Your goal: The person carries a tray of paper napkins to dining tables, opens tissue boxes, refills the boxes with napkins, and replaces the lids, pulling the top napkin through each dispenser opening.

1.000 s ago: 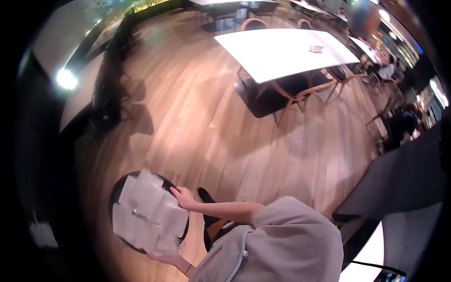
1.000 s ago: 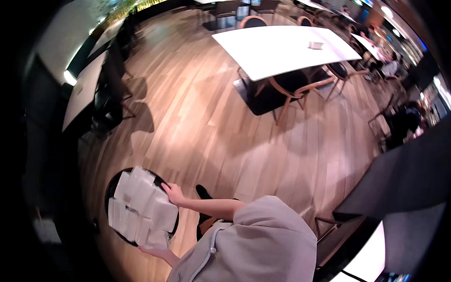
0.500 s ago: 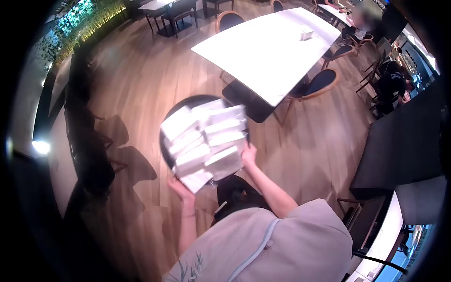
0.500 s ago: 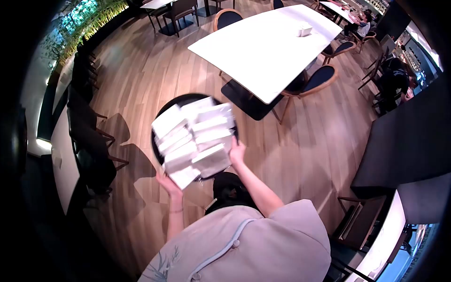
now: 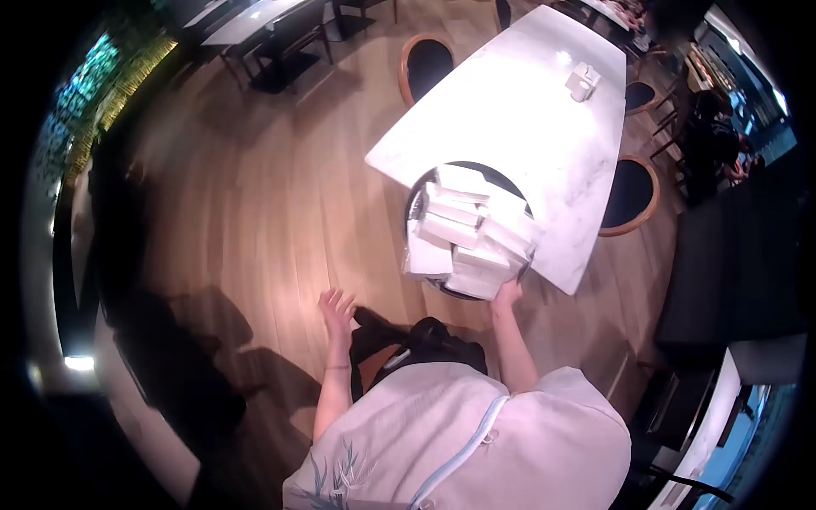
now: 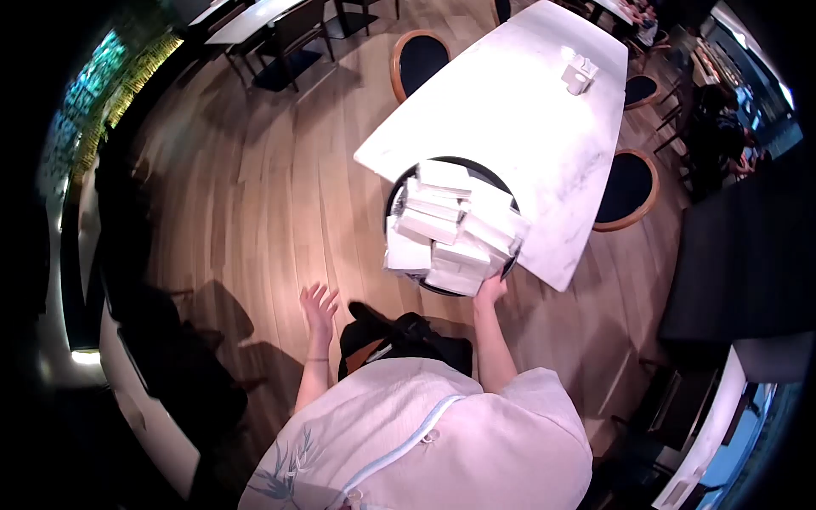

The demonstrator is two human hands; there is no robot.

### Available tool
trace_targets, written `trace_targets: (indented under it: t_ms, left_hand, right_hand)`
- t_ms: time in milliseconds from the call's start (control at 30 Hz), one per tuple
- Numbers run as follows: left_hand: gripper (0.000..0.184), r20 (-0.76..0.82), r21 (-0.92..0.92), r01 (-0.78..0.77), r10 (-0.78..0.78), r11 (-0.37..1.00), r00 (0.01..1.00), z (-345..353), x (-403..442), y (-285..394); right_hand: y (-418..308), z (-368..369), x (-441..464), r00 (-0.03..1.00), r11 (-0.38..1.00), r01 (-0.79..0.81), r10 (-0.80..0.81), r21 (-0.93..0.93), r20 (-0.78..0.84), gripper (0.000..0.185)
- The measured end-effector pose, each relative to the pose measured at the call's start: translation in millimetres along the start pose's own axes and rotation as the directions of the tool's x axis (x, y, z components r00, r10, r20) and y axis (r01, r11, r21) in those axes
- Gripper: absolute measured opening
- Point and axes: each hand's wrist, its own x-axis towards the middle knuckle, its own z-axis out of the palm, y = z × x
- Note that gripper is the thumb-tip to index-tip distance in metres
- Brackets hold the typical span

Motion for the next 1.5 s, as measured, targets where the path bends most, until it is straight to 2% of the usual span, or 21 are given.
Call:
trace_targets:
  t_ms: [133, 167, 267, 333, 400, 467, 600, 633, 733, 767, 800, 867, 900, 967, 1033, 1100, 1200, 1300, 1367, 1433, 1500]
  left_hand:
    - [0.063, -0.186, 0.223, 0.051, -0.009, 0.973, 0.982, -116, 159, 31]
    - [0.062, -0.238, 0.240, 0.128, -0.069, 0.962, 0.969, -132, 211, 55]
    - [0.058, -0.235, 0.320, 0.161, -0.087, 0.934, 0.968, -97, 385, 183]
    - [0.057, -0.207, 0.381, 0.143, -0.067, 0.913, 0.976, -52, 489, 255]
    - [0.053, 0.081, 0.394, -0.081, 0.053, 0.915, 0.995, 25, 610, 313]
    - [0.051, 0.214, 0.423, -0.142, 0.054, 0.895, 0.975, 122, 711, 379]
    - [0.043, 0.429, 0.342, -0.264, 0.100, 0.902, 0.898, 299, 894, 468]
    - [0.043, 0.462, 0.356, -0.268, 0.081, 0.895, 0.883, 334, 940, 478]
    - [0.040, 0.312, 0.394, -0.048, -0.084, 0.918, 0.946, 389, 1081, 510]
    - [0.042, 0.309, 0.481, -0.004, -0.165, 0.877, 0.937, 404, 1129, 522]
    - [0.044, 0.298, 0.443, -0.043, -0.102, 0.896, 0.949, 421, 1167, 527]
    - [0.047, 0.211, 0.464, -0.020, -0.088, 0.885, 0.973, 448, 1246, 543]
    - [0.049, 0.134, 0.519, 0.043, -0.131, 0.853, 0.982, 463, 1287, 555]
    - [0.051, -0.001, 0.513, 0.164, -0.190, 0.843, 0.982, 518, 1343, 589]
    - [0.049, -0.042, 0.581, 0.190, -0.204, 0.791, 0.978, 589, 1401, 618]
    - [0.048, -0.086, 0.652, 0.214, -0.210, 0.727, 0.974, 660, 1493, 635]
    - [0.041, 0.085, 0.736, 0.073, -0.199, 0.674, 0.976, 782, 1632, 643]
    - [0.027, 0.304, 0.765, -0.147, -0.150, 0.627, 0.941, 984, 1725, 665]
    - [0.022, 0.618, 0.712, -0.343, -0.315, 0.612, 0.720, 1142, 1773, 656]
    - [0.021, 0.754, 0.656, -0.494, -0.463, 0.571, 0.465, 1332, 1759, 645]
    - [0.019, 0.865, 0.482, -0.690, -0.418, 0.541, 0.277, 1517, 1697, 602]
  right_hand:
    - [63, 115, -6, 0.961, 0.998, -0.025, 0.011, -0.049, -0.275, 0.034]
    - [71, 162, -11, 0.920, 0.995, 0.090, -0.096, -0.034, -0.379, 0.032]
    - [97, 307, -17, 0.860, 0.969, 0.164, -0.048, 0.185, -0.508, 0.033]
    - [124, 376, -4, 0.775, 0.986, 0.157, -0.085, 0.060, -0.626, 0.034]
    - [142, 450, 24, 0.674, 0.991, 0.123, -0.127, -0.059, -0.728, 0.036]
    - [156, 527, 51, 0.523, 0.984, -0.008, -0.146, -0.176, -0.840, 0.041]
    - [189, 689, 156, 0.294, 0.995, -0.001, -0.092, -0.097, -0.951, 0.047]
    - [193, 729, 178, 0.218, 0.993, -0.117, 0.003, -0.023, -0.976, 0.048]
    - [184, 869, 222, 0.179, 0.963, 0.107, 0.225, 0.247, -0.958, 0.050]
    - [195, 895, 263, 0.149, 0.987, 0.028, 0.150, 0.156, -0.977, 0.048]
    - [207, 920, 305, 0.126, 0.996, -0.056, 0.074, 0.067, -0.989, 0.046]
    - [212, 999, 357, 0.099, 0.996, -0.043, 0.087, 0.083, -0.991, 0.041]
    - [189, 1053, 373, 0.192, 0.965, 0.082, 0.231, 0.250, -0.954, 0.037]
    - [209, 1107, 439, 0.157, 0.937, 0.205, 0.253, 0.282, -0.955, 0.035]
    - [197, 1179, 493, 0.099, 0.916, 0.270, 0.280, 0.297, -0.955, 0.035]
    - [196, 1243, 545, 0.315, 0.882, 0.228, 0.334, 0.412, -0.888, 0.035]
    - [186, 1335, 629, 0.382, 0.858, 0.211, 0.368, 0.468, -0.848, 0.036]
    - [154, 1408, 698, 0.477, 0.808, 0.172, 0.433, 0.564, -0.765, 0.033]
    - [127, 1451, 766, 0.504, 0.749, 0.212, 0.466, 0.628, -0.727, 0.035]
    - [109, 1477, 845, 0.537, 0.704, 0.260, 0.463, 0.661, -0.705, 0.033]
    - [76, 1465, 916, 0.541, 0.663, 0.308, 0.468, 0.682, -0.699, 0.029]
